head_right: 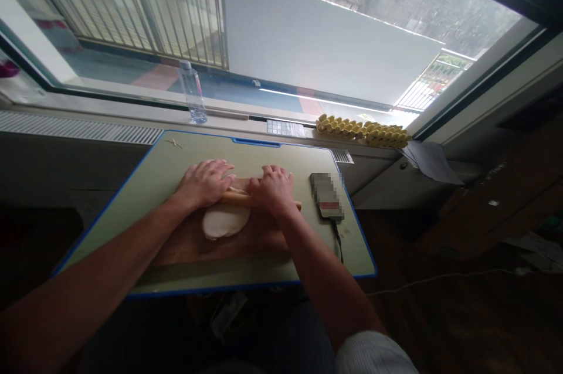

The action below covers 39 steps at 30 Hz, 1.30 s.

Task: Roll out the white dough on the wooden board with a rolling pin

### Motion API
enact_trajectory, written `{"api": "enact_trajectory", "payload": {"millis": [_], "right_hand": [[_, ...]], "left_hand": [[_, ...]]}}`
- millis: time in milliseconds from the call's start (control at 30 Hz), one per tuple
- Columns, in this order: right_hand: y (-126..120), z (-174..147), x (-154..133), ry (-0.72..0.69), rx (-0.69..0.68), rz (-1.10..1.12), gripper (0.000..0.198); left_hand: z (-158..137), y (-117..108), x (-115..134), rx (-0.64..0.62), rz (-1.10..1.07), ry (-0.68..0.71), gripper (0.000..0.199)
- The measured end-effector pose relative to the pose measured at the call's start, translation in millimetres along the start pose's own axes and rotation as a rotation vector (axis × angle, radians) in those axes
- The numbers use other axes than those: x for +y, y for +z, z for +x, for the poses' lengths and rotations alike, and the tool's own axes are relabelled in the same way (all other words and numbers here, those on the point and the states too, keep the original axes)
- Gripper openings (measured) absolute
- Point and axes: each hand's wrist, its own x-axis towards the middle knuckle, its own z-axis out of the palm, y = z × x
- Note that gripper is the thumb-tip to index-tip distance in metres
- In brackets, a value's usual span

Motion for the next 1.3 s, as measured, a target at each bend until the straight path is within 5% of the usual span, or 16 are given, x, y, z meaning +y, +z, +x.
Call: {"api": "enact_trajectory", "payload": {"millis": [533, 1300], "right_hand": [[-12.1, -34.4, -11.3, 0.002, -0.077, -0.027, 0.049], [-1.5, -97.9, -11.5, -0.075, 0.008, -0.101, 0.053]], "left_hand": [[-40.0, 4.2, 9.0, 0.146, 0.034, -0.008, 0.058], [-111.1, 15.0, 10.4, 0.253, 0.015, 0.076, 0.065]]}}
